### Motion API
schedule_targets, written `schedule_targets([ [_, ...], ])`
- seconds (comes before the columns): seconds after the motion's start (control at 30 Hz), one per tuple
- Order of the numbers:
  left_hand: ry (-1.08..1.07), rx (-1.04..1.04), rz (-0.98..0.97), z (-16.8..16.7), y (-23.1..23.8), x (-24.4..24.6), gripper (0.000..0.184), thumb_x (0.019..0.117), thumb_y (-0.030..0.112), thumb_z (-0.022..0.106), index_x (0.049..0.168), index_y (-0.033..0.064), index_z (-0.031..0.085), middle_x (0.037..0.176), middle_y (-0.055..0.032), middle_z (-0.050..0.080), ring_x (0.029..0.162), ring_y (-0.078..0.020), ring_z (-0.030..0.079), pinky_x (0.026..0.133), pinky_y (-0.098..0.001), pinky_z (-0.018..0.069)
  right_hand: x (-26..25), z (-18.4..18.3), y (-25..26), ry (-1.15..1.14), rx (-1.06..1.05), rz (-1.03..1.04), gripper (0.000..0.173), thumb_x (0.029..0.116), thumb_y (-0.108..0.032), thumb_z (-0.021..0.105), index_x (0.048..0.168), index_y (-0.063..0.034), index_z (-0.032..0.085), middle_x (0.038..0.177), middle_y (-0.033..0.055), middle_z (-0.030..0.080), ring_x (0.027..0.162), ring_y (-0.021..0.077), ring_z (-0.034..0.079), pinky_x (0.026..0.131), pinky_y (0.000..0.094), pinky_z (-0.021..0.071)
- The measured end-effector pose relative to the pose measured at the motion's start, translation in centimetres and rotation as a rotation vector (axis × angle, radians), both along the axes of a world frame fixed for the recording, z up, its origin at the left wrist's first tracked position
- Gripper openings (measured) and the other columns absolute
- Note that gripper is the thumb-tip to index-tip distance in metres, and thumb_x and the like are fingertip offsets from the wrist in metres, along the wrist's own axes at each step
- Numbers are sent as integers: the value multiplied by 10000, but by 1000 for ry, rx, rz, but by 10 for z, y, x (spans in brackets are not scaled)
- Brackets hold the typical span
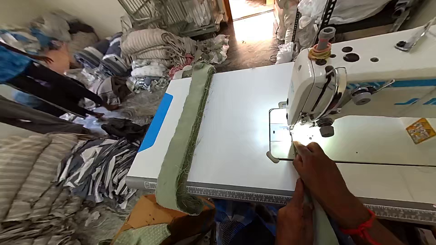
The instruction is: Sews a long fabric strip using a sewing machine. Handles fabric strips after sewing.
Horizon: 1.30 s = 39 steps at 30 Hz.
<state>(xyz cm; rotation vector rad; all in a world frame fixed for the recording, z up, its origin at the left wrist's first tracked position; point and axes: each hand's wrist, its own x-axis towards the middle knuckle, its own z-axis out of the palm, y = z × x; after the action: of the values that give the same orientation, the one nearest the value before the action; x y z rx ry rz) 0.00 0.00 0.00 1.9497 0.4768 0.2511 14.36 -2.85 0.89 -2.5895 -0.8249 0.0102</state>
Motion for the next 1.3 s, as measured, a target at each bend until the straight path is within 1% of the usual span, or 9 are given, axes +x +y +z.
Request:
schedule_targets([
  [0.23, 20, -58, -23, 2, 4, 0, 529, 1037, 125, 560, 1530, -15, 432, 1263, -145, 702, 1012, -149, 729, 905, -312, 581, 0, 2, -1, 8, 8, 16, 394, 992, -89, 641, 1371, 20, 624, 1088, 210, 598, 768, 309, 664, 634, 437, 577],
  [0.37, 33, -74, -37, 1, 6, 0, 533, 1035, 138, 571, 1529, -10, 435, 1262, -138, 703, 1018, -149, 728, 916, -314, 577, 0, 2, -2, 1, 1, 19, 399, 988, -94, 651, 1372, 11, 627, 1082, 200, 599, 755, 300, 661, 623, 432, 575],
  [0.47, 27, -68, -32, 2, 7, 1, 521, 1031, 109, 556, 1525, -13, 440, 1239, -143, 711, 996, -159, 733, 901, -324, 585, 0, 2, -1, 3, 3, 27, 403, 990, -93, 647, 1378, 9, 623, 1077, 195, 595, 751, 301, 658, 627, 434, 576],
  [0.63, 19, -71, -33, 1, 4, 1, 523, 1036, 117, 554, 1529, -11, 436, 1290, -151, 688, 1030, -163, 726, 916, -328, 577, 2, 2, -1, 21, 7, 11, 401, 987, -86, 652, 1376, 7, 625, 1085, 207, 598, 763, 309, 663, 639, 441, 578],
  [0.73, 18, -78, -25, 3, 5, 2, 528, 1031, 112, 562, 1529, -9, 437, 1275, -152, 694, 1003, -164, 731, 895, -328, 583, 2, 2, 0, 14, 9, 12, 395, 986, -88, 655, 1368, 7, 631, 1082, 205, 604, 757, 308, 665, 638, 443, 580],
  [0.87, 13, -74, -21, 2, 6, 1, 523, 1038, 122, 553, 1535, 7, 436, 1312, -129, 682, 1036, -137, 723, 919, -304, 576, 0, 4, -1, 24, 7, 8, 399, 985, -90, 655, 1370, 12, 629, 1077, 204, 601, 764, 304, 664, 642, 441, 579],
  [1.0, 18, -60, -22, -2, 6, 0, 521, 1036, 125, 554, 1532, 13, 441, 1279, -125, 696, 1016, -140, 725, 908, -315, 584, 0, 4, -3, 16, 7, 24, 400, 988, -90, 648, 1371, 22, 622, 1089, 216, 605, 762, 317, 669, 636, 446, 582],
  [1.13, 24, -52, -21, -3, 6, 0, 520, 1037, 148, 564, 1528, 18, 453, 1274, -122, 699, 1038, -141, 720, 925, -314, 576, 0, 3, -3, 21, 2, 24, 403, 991, -90, 642, 1379, 16, 619, 1091, 211, 601, 772, 315, 666, 637, 442, 578],
  [1.3, 16, -52, -2, -3, 6, -1, 504, 1037, 116, 544, 1526, 27, 460, 1271, -116, 702, 1014, -137, 727, 901, -312, 587, 1, 3, -2, 27, -2, 23, 404, 996, -96, 636, 1385, 13, 615, 1092, 207, 598, 775, 306, 663, 636, 432, 575],
])
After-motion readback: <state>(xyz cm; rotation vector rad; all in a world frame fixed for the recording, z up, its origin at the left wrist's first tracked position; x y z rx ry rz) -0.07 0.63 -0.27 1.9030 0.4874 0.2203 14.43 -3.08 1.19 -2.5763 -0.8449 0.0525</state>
